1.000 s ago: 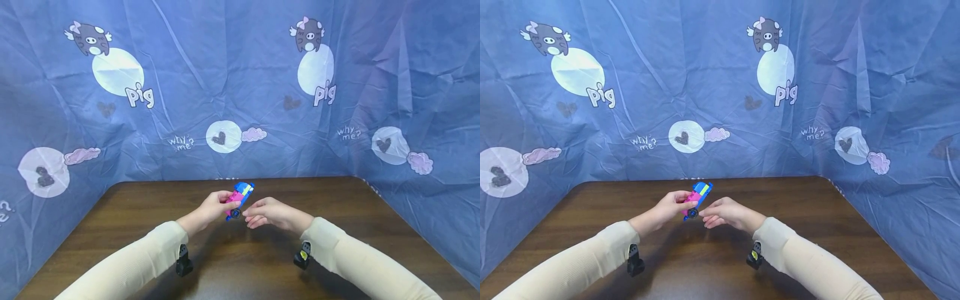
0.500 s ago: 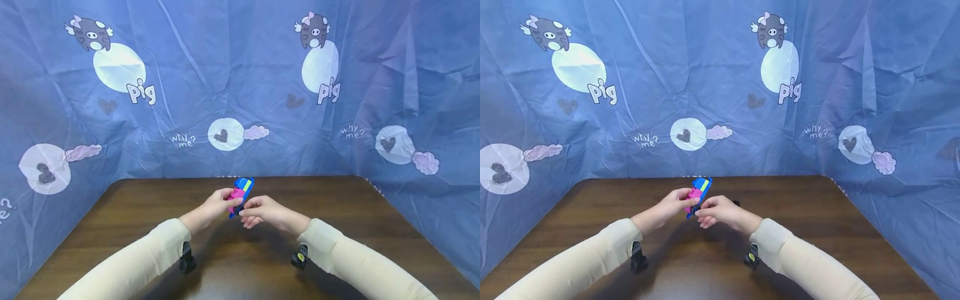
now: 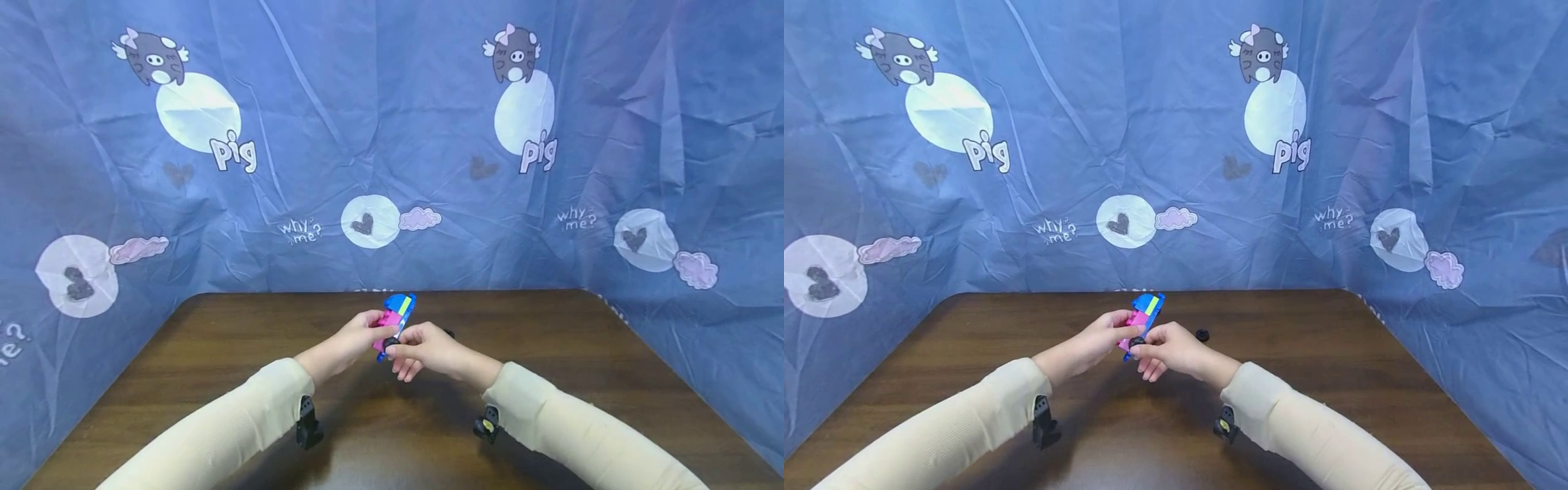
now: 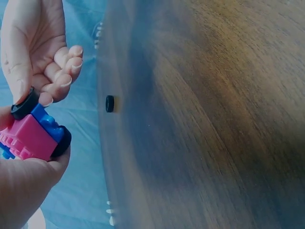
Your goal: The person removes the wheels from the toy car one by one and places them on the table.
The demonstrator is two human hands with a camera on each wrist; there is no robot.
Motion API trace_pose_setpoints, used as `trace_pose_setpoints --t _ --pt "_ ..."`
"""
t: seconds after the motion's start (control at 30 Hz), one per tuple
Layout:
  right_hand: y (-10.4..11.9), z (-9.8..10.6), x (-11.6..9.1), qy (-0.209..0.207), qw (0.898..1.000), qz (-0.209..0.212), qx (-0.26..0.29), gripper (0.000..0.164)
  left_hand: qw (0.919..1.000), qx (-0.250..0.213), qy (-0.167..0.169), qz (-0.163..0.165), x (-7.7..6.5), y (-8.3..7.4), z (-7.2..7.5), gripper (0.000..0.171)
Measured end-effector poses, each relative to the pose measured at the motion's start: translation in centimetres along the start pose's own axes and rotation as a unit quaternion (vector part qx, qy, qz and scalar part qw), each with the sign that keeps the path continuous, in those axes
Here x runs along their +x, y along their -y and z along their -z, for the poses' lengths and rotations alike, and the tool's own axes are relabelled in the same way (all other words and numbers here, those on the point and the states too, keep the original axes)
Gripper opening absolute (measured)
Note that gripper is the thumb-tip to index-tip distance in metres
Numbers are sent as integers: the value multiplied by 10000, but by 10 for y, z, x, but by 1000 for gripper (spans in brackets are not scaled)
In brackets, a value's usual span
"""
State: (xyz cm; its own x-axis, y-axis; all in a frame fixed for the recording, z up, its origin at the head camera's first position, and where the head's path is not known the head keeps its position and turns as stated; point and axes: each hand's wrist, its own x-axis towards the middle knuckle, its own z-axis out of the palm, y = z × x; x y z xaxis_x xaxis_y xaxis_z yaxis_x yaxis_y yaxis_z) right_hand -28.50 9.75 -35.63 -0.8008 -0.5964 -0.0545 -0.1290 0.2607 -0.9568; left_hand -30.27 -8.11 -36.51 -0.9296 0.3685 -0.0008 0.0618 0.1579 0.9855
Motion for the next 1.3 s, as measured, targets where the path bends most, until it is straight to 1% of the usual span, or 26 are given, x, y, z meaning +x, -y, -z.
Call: trace_pose_setpoints --t 0.2,0.27,0.37,0.47,0.57,0.67,0.73,0.83,0.9,0.97,1.07,1.13,1.23,1.3 --pt "-1 -3 1 -42 9998 176 -45 26 9997 -3 73 -211 -1 -1 -1 30" --pt "-1 -4 2 -58 9998 186 -67 28 9997 5 67 -220 -1 -1 -1 28" --pt "-2 -5 2 -85 9998 188 -64 29 9998 33 21 -186 -2 -1 -1 30" --pt "-3 -6 2 -148 9994 296 -112 29 9998 110 -33 -183 -1 -1 -1 32" --pt "-4 -7 2 -305 9985 390 -238 27 9996 210 -59 -188 0 0 0 33" --pt "-5 -7 3 -475 9970 409 -458 27 9993 301 28 -228 1 0 1 35" --pt "-6 -8 4 -583 9955 417 -615 27 9991 281 117 -287 2 1 2 34" --pt "-8 -9 5 -743 9916 543 -909 26 9990 251 166 -338 3 2 2 31" --pt "-8 -11 5 -851 9878 652 -1133 25 9993 215 130 -285 4 3 1 29" --pt "-8 -12 6 -956 9814 784 -1471 23 9997 124 54 -186 5 5 1 29" --pt "-8 -13 8 -983 9771 879 -1669 22 9999 -4 -43 -111 8 10 1 29" --pt "-8 -13 9 -889 9783 863 -1658 22 9999 -72 -61 -76 8 12 2 29" --pt "-9 -12 9 -741 9863 704 -1296 23 10000 14 9 -97 8 12 3 29" --pt "-10 -10 8 -794 9892 647 -1051 23 9999 78 61 -96 8 10 3 28"
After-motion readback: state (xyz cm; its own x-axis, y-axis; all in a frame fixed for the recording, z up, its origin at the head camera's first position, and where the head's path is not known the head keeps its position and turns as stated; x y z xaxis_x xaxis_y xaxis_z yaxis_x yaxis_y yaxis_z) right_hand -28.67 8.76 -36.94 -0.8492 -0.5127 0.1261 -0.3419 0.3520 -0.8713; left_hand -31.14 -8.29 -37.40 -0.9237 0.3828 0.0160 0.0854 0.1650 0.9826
